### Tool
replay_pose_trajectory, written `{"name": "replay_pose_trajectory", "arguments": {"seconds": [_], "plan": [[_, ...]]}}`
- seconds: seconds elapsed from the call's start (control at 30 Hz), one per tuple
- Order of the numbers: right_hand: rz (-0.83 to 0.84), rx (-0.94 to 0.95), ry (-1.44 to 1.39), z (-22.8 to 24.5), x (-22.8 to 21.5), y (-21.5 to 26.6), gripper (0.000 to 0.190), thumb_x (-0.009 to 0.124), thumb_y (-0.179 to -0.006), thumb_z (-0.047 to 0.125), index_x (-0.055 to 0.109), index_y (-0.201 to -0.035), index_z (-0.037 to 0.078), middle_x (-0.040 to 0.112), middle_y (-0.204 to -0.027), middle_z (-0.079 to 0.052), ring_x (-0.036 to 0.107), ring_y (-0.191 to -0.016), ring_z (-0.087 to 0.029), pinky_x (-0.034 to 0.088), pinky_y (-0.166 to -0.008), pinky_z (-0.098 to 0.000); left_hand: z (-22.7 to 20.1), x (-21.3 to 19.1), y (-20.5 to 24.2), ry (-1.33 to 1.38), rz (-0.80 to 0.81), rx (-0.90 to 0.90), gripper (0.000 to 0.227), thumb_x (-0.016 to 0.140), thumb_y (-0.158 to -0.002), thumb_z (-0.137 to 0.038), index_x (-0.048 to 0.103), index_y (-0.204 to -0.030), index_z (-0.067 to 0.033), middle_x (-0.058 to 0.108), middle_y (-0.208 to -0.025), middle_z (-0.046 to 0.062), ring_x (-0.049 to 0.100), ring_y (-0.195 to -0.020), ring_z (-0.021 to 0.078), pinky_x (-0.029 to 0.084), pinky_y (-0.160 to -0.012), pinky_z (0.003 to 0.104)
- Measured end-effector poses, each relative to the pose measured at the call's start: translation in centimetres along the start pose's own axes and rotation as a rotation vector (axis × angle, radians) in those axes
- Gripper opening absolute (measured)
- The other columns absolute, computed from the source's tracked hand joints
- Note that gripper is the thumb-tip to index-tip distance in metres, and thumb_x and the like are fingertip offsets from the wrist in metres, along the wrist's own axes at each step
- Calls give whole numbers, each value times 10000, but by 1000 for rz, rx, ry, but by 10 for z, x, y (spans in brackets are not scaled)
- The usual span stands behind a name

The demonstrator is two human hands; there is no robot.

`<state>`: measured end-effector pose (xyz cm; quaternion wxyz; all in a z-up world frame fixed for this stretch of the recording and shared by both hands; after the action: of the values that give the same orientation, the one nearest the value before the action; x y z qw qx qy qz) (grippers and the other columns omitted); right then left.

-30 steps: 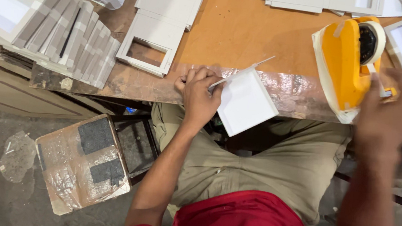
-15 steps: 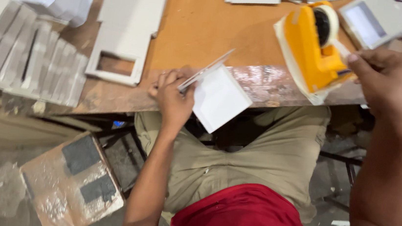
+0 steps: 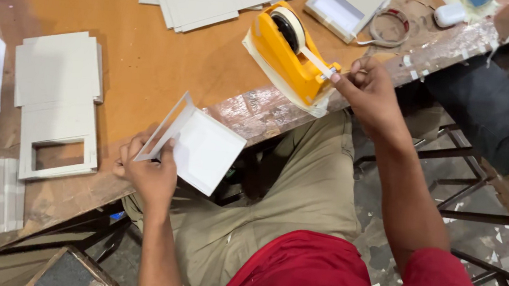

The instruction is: The person assembles small white cardboard frames by folding flaps and securing them with clear tape. They repeatedly pick up flat pieces, fold edges, apply tape from a dispenser, and place the finished frames into a stack on the table.

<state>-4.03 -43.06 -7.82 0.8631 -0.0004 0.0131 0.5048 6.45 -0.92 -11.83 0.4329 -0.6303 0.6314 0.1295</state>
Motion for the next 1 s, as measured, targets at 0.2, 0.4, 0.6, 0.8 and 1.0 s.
{"name": "replay_pose_trajectory", "arguments": {"seconds": [0.2, 0.4, 0.6, 0.8, 1.0], "plan": [[7, 7, -357, -16, 9, -3, 222, 677, -996, 1, 477, -1035, 91, 603, -973, -12, 603, -896, -97, 531, -838, -255, -6, -3, -3, 31, 10, -28, 176, 797, -916, -196, 786, -1055, -90, 686, -1167, 22, 529, -1116, 248, 243, -1017, 467], [37, -63, -445, -23, 11, 2, 251, 676, -1008, 11, 446, -1025, 111, 577, -921, -28, 619, -908, -146, 488, -927, -308, -5, -3, -1, 33, -7, 3, 172, 793, -913, -186, 787, -1055, -87, 689, -1172, 30, 536, -1133, 256, 244, -1003, 457], [46, -82, -501, -27, 11, 3, 264, 684, -990, 1, 447, -1010, 118, 577, -932, -28, 630, -929, -142, 470, -911, -298, 1, 1, 0, 35, -2, -26, 121, 805, -912, -192, 761, -946, -86, 689, -1112, 27, 541, -1126, 256, 246, -1051, 465], [39, -58, -530, -27, 11, 4, 240, 675, -991, -7, 463, -1003, 107, 575, -948, -33, 632, -933, -151, 479, -903, -304, 1, 2, 0, 40, -5, -19, 115, 797, -914, -176, 760, -959, -76, 694, -1134, 37, 543, -1136, 258, 240, -1052, 469], [26, -60, -545, -27, 12, 4, 240, 694, -981, 5, 477, -1001, 107, 578, -933, -28, 640, -908, -151, 489, -889, -303, 1, 1, 0, 71, 10, -36, 133, 787, -927, -177, 761, -996, -66, 691, -1147, 40, 536, -1126, 251, 243, -1033, 456]]}}
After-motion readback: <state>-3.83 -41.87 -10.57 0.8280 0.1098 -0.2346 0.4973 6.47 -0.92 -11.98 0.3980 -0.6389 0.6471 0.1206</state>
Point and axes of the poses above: each hand's wrist, its own y-axis away from the middle knuckle, its own x-axis out of the palm, z = x × y, the point moved 4 cm from there along -y, towards the middle knuckle
